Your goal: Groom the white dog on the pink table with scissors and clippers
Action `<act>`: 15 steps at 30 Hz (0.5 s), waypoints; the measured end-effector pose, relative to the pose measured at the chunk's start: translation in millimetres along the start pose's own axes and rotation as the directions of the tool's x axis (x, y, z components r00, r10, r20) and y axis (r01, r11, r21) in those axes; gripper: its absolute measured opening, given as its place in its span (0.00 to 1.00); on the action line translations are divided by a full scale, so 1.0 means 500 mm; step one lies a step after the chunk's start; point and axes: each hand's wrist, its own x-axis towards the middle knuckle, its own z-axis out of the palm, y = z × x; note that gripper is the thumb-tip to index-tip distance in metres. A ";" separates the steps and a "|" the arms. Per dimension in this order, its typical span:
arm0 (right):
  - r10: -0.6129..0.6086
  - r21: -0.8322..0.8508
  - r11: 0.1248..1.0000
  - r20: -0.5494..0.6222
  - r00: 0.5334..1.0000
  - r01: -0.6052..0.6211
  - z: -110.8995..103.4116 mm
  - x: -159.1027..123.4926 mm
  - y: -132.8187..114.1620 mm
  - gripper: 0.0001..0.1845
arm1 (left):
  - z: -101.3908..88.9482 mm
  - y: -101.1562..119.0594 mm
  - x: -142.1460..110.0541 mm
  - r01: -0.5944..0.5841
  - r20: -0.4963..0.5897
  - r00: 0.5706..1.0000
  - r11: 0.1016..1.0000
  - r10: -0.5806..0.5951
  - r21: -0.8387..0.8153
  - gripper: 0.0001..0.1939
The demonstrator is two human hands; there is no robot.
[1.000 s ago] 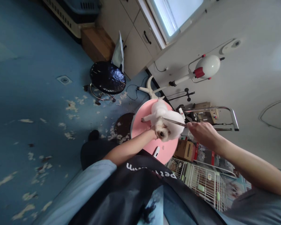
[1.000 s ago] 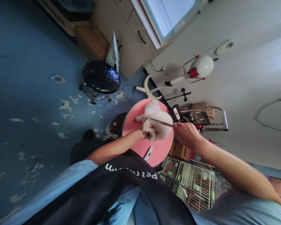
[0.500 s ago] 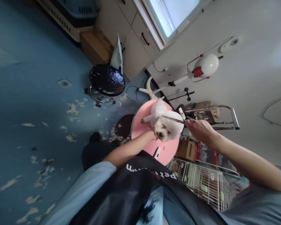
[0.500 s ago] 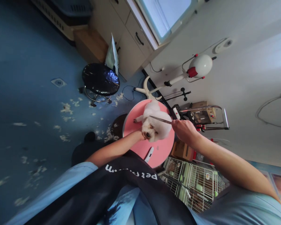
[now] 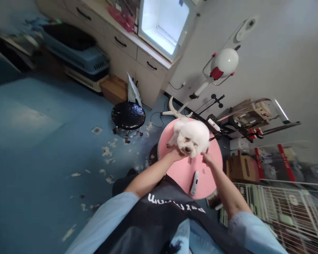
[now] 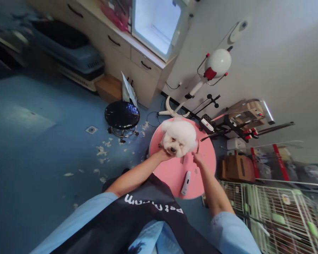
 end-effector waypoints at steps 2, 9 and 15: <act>0.033 0.037 0.999 0.058 0.998 -0.035 0.101 0.008 0.024 0.16 | 0.009 0.003 0.000 0.042 -0.045 0.998 0.999 -0.043 -0.015 0.16; 0.076 0.064 0.994 0.137 0.988 -0.086 0.259 0.091 0.074 0.15 | 0.012 -0.014 0.006 0.077 -0.223 0.972 0.997 -0.074 0.006 0.15; 0.081 0.150 0.984 0.134 0.988 -0.101 0.284 0.127 0.104 0.21 | -0.028 -0.023 0.036 0.057 -0.314 0.949 0.993 -0.021 0.104 0.10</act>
